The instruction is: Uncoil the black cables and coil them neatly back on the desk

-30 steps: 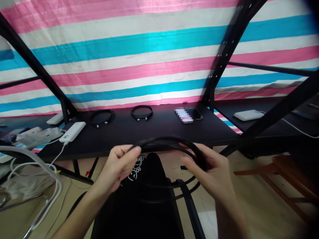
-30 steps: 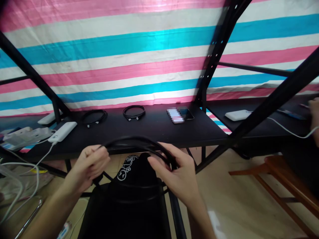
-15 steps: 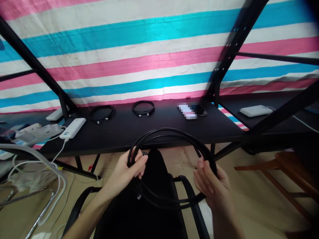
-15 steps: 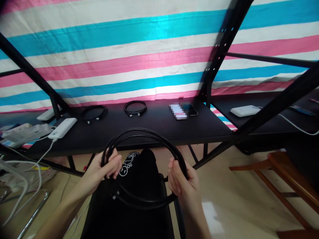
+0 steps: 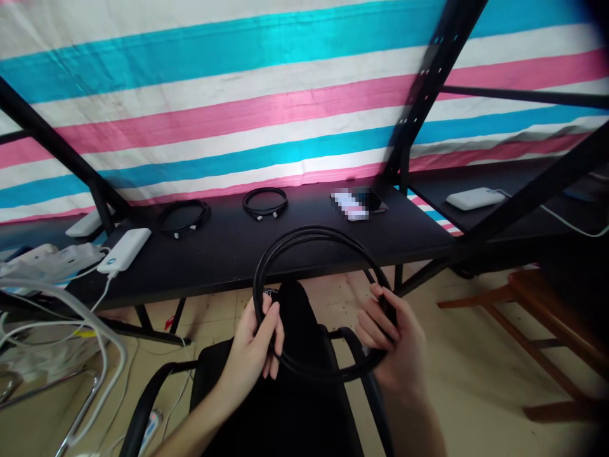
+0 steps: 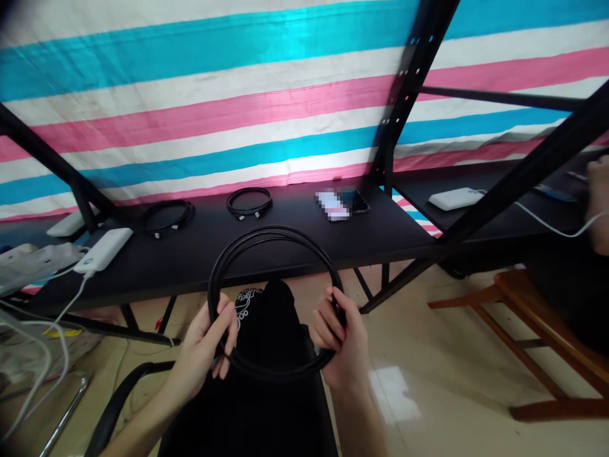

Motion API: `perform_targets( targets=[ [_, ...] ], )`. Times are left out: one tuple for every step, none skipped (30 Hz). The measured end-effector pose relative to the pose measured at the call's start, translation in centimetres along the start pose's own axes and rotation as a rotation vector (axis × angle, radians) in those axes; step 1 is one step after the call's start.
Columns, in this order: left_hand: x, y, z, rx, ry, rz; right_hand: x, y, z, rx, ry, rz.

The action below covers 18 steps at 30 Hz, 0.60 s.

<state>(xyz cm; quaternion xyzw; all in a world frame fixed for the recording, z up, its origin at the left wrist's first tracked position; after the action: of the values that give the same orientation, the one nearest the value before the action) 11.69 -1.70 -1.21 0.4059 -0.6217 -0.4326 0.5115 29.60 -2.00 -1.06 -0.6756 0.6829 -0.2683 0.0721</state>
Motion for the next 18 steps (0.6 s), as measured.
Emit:
perform_targets(
  targets=[
    [0.0,-0.1,0.3,0.036,0.061,-0.013,0.0,0.3,-0.1,-0.042,-0.004,-0.02],
    [0.0,-0.1,0.6,0.08,0.12,-0.035,0.0,0.6,-0.2,-0.074,-0.003,-0.032],
    [0.0,-0.1,0.8,0.129,0.171,-0.06,0.0,0.8,-0.2,-0.096,0.002,-0.037],
    [0.0,0.0,1.0,0.18,0.205,-0.081,-0.1,1.0,-0.3,-0.106,0.006,-0.042],
    [0.0,0.2,1.0,0.231,0.219,-0.093,-0.2,1.2,-0.4,-0.103,0.005,-0.05],
    [0.0,0.2,0.8,0.28,0.218,-0.094,-0.3,1.5,-0.6,-0.09,0.001,-0.062],
    [-0.2,0.3,0.7,0.326,0.212,-0.084,-0.4,1.8,-0.8,-0.072,-0.004,-0.07],
    [-0.3,0.4,0.5,0.371,0.209,-0.077,-0.5,2.0,-0.9,-0.053,-0.004,-0.073],
    [-0.4,0.5,0.5,0.415,0.218,-0.075,-0.5,2.4,-1.1,-0.039,0.003,-0.073],
    [-0.5,0.6,0.5,0.455,0.239,-0.079,-0.6,2.8,-1.3,-0.04,0.017,-0.07],
    [-0.6,0.7,0.5,0.49,0.267,-0.085,-0.6,3.2,-1.4,-0.057,0.04,-0.063],
    [-0.7,0.7,0.4,0.52,0.296,-0.091,-0.5,3.8,-1.5,-0.086,0.066,-0.056],
    [-0.8,0.7,0.3,0.544,0.321,-0.099,-0.5,4.5,-1.6,-0.125,0.092,-0.051],
    [-0.8,0.8,0.0,0.564,0.338,-0.111,-0.5,5.2,-1.6,-0.165,0.121,-0.042],
    [-1.0,0.9,-0.4,0.58,0.344,-0.123,-0.5,5.9,-1.7,-0.202,0.148,-0.034],
    [-1.1,1.0,-0.8,0.597,0.342,-0.135,-0.5,6.5,-1.7,-0.23,0.171,-0.029],
    [-1.3,1.2,-1.1,0.614,0.331,-0.147,-0.6,6.9,-1.7,-0.247,0.186,-0.026],
    [-1.6,1.4,-1.4,0.636,0.312,-0.153,-0.8,7.3,-1.9,-0.253,0.192,-0.026]
  ],
)
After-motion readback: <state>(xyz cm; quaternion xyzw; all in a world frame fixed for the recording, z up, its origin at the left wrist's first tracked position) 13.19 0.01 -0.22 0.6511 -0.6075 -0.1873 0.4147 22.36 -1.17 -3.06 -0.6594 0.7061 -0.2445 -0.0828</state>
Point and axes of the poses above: each hand's wrist, its own x-axis away from the middle knuckle, its own z-axis out of the back of the hand, y = z × x, the point moved 10 cm from there along -x, towards the middle knuckle, and after that the axes turned 2 degrees about z, right-handed, at the moved point
